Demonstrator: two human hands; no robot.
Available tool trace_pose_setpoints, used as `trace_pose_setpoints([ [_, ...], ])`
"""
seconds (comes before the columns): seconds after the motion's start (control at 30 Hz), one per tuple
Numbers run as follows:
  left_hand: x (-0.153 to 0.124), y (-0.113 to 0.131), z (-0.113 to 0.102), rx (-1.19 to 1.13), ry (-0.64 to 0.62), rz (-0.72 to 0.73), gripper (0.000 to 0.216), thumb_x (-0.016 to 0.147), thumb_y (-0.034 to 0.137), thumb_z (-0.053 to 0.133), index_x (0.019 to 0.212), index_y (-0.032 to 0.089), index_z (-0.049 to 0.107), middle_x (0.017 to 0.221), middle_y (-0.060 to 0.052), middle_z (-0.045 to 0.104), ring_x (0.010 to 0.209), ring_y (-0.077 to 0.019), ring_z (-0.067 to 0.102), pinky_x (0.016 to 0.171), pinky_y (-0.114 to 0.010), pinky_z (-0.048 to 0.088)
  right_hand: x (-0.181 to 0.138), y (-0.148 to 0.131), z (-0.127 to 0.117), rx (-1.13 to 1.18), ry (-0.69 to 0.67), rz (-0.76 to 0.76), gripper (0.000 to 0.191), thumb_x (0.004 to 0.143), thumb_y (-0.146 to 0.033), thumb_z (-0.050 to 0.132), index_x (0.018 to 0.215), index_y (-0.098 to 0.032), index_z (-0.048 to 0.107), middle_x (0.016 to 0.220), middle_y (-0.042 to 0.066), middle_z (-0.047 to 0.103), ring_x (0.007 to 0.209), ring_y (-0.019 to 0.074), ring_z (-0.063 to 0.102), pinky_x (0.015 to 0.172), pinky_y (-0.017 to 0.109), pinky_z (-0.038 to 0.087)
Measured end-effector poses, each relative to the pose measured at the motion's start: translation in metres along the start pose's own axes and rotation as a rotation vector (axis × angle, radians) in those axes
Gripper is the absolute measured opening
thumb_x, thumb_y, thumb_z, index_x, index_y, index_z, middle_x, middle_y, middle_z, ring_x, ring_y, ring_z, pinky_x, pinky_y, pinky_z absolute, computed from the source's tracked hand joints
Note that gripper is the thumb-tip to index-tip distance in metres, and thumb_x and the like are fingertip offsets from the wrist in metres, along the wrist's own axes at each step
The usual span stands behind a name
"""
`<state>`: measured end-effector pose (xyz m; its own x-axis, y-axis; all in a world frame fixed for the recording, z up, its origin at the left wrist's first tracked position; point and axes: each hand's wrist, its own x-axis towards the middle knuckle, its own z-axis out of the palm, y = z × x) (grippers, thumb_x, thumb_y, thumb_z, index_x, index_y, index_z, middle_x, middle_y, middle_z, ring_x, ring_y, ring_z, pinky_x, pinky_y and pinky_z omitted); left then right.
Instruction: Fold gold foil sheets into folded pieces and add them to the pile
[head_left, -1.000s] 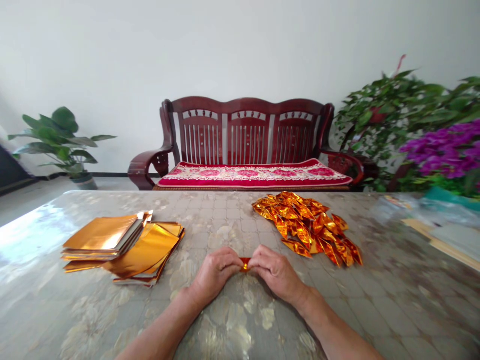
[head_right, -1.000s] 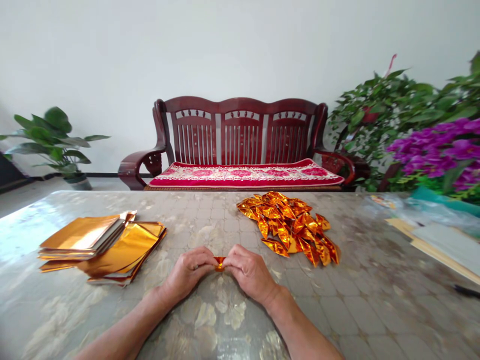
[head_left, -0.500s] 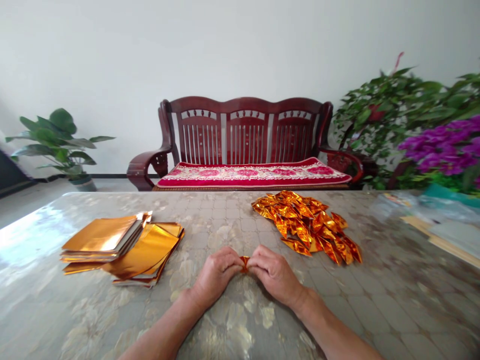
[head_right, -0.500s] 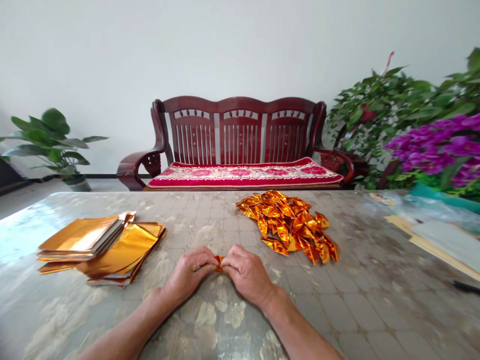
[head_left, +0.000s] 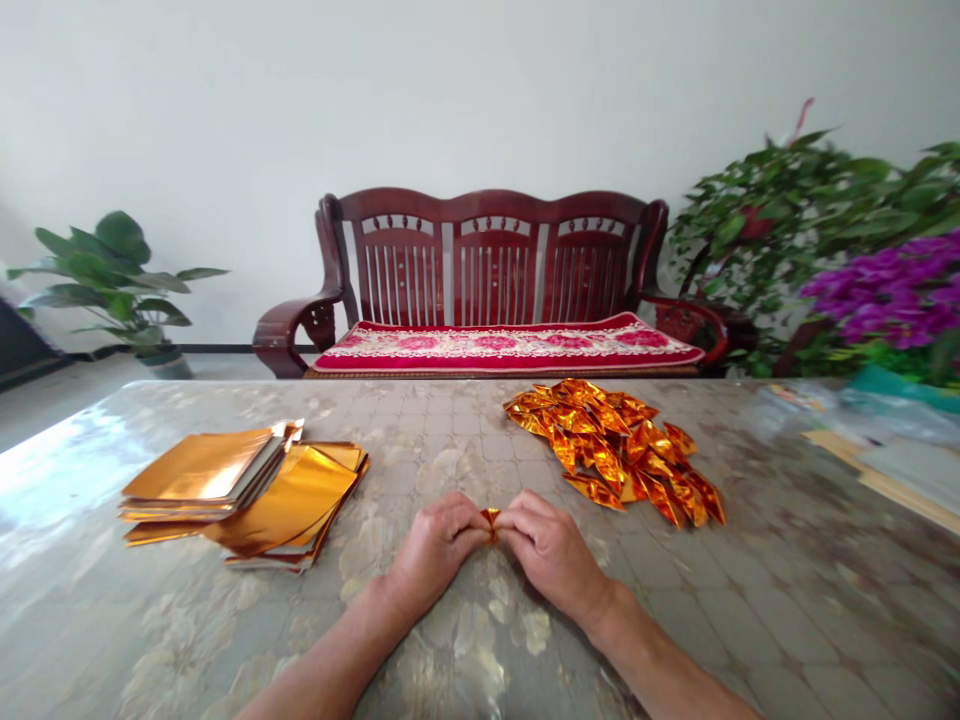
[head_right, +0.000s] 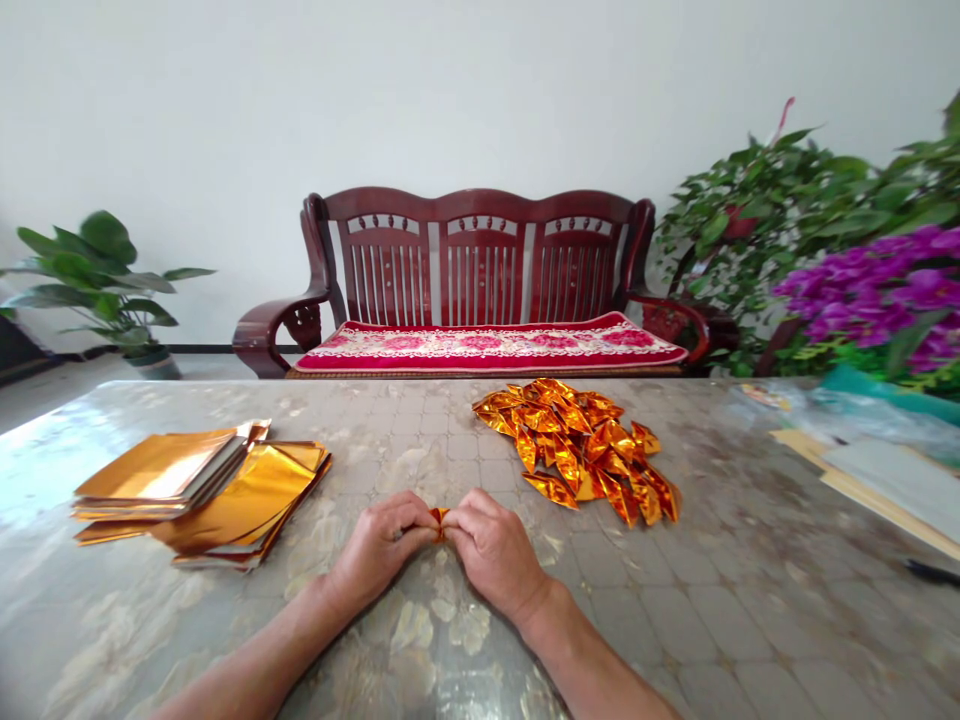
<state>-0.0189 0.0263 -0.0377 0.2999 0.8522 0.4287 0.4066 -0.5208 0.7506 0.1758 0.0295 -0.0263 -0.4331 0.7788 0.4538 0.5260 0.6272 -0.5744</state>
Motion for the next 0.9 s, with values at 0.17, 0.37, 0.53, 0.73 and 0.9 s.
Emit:
trace_pose_setpoints([
  [0.17,0.0,0.001,0.002,0.007,0.012,-0.011,0.014,0.086,0.016,0.064,0.075,0.02,0.072,0.077,-0.001,0.067,0.075,-0.0136,0.064,0.072,-0.023,0.049,-0.001,-0.005,0.002,-0.077,0.029,0.003,0.019,0.089,-0.012,0.056,0.084,-0.023,0.071,0.081,0.002,0.063,0.076,0.0145,0.061,0.069,0.023,0.046],
  [0.37,-0.001,0.0,0.004,0.018,0.014,-0.015,0.014,0.086,0.015,0.064,0.076,0.02,0.073,0.078,-0.001,0.067,0.074,-0.0131,0.064,0.071,-0.022,0.049,-0.004,-0.008,0.006,-0.144,0.059,0.015,0.019,0.089,-0.012,0.055,0.08,-0.022,0.069,0.078,0.002,0.061,0.072,0.0138,0.06,0.065,0.023,0.044],
  [0.53,-0.002,0.0,0.005,0.029,0.036,-0.036,0.014,0.085,0.013,0.065,0.075,0.02,0.072,0.077,0.0,0.066,0.074,-0.0125,0.064,0.07,-0.021,0.048,-0.004,-0.008,0.01,-0.157,0.077,0.026,0.02,0.089,-0.012,0.055,0.078,-0.022,0.069,0.077,0.002,0.06,0.071,0.0138,0.06,0.064,0.023,0.043],
  [0.73,0.001,0.0,0.004,0.03,0.066,-0.039,0.014,0.086,0.016,0.064,0.074,0.021,0.072,0.075,-0.001,0.068,0.073,-0.0139,0.064,0.07,-0.022,0.049,-0.001,-0.006,0.008,-0.132,0.088,-0.007,0.02,0.091,-0.013,0.053,0.083,-0.023,0.069,0.079,0.002,0.061,0.073,0.0142,0.061,0.065,0.023,0.045],
  [0.9,0.001,0.0,0.004,0.057,0.102,-0.044,0.013,0.083,0.011,0.065,0.077,0.02,0.071,0.076,0.0,0.069,0.073,-0.0134,0.064,0.07,-0.022,0.048,-0.001,-0.005,0.005,-0.113,0.091,-0.025,0.019,0.092,-0.014,0.053,0.09,-0.024,0.07,0.082,0.003,0.062,0.076,0.0154,0.062,0.068,0.024,0.048],
])
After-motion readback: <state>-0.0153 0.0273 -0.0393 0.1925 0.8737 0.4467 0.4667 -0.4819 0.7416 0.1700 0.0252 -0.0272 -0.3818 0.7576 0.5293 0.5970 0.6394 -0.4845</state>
